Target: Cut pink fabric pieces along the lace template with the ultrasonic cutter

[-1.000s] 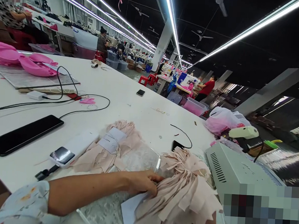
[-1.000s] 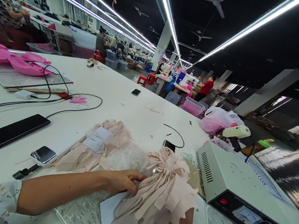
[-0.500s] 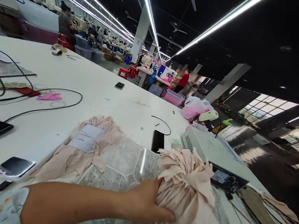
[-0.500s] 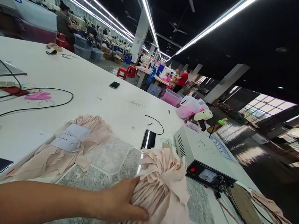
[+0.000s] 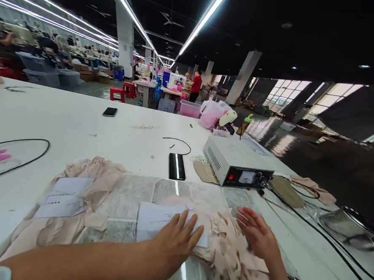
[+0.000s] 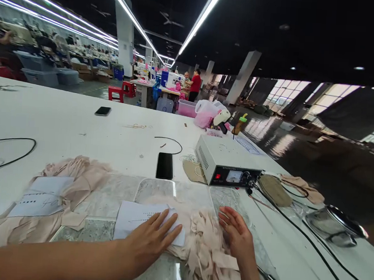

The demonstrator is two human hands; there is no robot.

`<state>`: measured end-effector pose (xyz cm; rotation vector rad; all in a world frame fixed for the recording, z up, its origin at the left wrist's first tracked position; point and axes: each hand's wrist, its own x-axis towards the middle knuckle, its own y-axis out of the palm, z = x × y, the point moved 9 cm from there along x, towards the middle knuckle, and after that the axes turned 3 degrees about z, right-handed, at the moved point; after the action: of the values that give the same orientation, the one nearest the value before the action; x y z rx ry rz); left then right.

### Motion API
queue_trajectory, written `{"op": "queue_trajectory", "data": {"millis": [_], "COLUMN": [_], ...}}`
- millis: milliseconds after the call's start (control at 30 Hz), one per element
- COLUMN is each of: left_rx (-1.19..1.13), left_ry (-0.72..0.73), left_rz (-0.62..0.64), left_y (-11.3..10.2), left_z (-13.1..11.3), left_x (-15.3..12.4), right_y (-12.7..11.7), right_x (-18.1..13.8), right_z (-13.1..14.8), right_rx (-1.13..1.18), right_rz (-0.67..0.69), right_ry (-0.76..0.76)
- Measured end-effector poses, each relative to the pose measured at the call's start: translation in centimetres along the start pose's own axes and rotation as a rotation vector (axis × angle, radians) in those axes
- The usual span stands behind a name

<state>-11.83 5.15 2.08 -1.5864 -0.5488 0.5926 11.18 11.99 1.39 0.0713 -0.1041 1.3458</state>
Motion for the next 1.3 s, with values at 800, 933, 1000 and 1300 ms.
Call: {"op": "queue_trajectory", "data": {"millis": [800, 933, 1000, 1300], "left_rx": [-0.093, -0.092, -0.097, -0.024], "left_ry": [0.213, 0.262, 0.323, 0.44], "left_rz": [0.113, 0.083, 0.045, 0.0], "left_y": [-4.3, -4.1, -4.1, -2.9], "left_z": [0.9, 0.6, 0.1, -2.3], "left_x": [5.1, 5.3, 5.5, 6.0], "right_y": [6.6, 6.4, 6.1, 6.3], "right_x": [-5.7, -5.0, -4.7, -3.9], "right_z": [3.8, 3.1, 2.7, 3.1], "right_rx": [-1.038, -0.929, -0.842, -0.57], "right_rz": [0.26, 0.304, 0.335, 0.399], "right_ry": [-0.119, -0.031, 0.019, 0.121]}}
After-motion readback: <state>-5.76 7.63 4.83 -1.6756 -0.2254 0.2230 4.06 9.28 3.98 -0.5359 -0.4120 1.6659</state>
